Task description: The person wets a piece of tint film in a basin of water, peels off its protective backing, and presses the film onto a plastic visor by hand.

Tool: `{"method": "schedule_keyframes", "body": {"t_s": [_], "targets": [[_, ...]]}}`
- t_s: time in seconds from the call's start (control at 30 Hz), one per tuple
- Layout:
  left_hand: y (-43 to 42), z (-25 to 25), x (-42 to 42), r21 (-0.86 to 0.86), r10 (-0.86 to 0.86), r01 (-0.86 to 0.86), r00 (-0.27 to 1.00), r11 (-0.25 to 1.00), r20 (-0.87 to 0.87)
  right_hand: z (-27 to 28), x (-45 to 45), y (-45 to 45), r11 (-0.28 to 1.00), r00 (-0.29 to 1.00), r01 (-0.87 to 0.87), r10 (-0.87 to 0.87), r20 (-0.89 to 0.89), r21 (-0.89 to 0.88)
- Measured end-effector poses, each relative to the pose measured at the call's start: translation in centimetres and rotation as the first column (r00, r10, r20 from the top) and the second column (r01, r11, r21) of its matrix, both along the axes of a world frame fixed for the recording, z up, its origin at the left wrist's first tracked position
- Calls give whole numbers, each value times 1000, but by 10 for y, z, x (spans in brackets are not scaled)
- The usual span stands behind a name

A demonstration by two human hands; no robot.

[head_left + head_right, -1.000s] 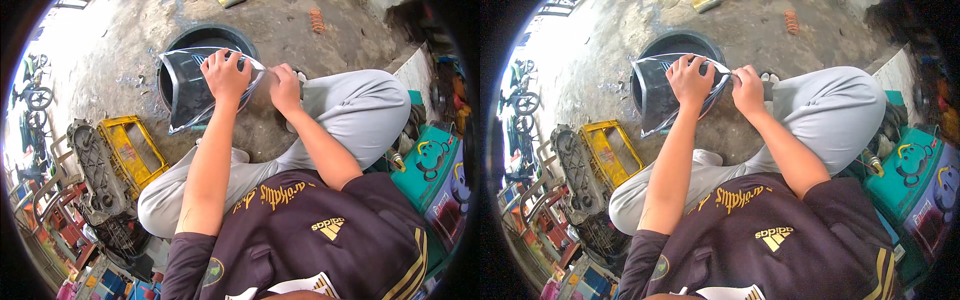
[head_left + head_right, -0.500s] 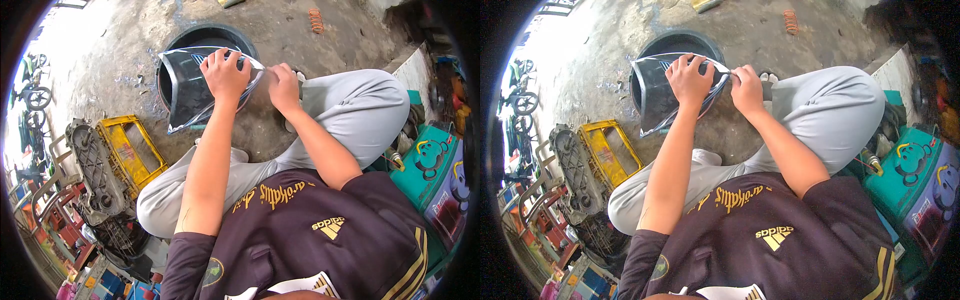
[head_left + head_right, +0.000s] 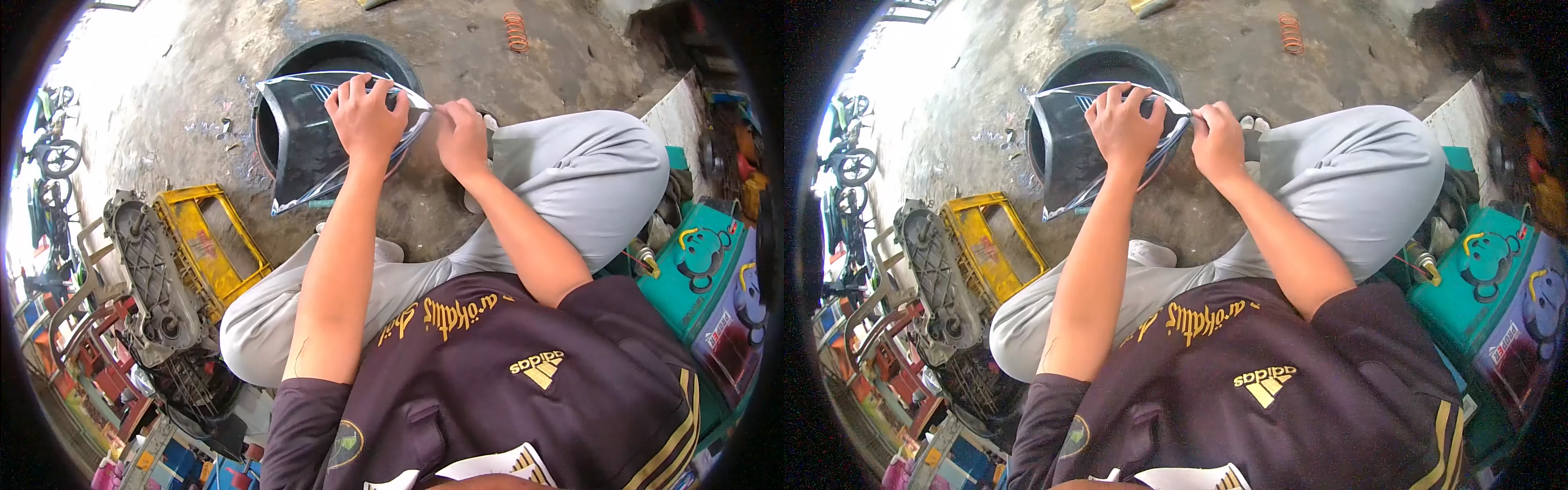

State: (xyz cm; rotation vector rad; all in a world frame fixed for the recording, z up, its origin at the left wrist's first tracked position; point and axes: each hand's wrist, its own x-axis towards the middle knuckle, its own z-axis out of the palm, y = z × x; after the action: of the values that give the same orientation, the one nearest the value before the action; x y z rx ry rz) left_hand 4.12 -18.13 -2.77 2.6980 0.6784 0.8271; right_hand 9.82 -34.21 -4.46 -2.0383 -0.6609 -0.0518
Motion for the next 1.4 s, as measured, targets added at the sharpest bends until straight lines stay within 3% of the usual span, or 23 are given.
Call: {"method": "schedule_keyframes", "body": {"t_s": [1.4], "targets": [[0, 3, 1, 8, 15, -14, 1000, 1000, -17, -4, -1, 3, 997, 994, 70, -68, -86, 28]]}}
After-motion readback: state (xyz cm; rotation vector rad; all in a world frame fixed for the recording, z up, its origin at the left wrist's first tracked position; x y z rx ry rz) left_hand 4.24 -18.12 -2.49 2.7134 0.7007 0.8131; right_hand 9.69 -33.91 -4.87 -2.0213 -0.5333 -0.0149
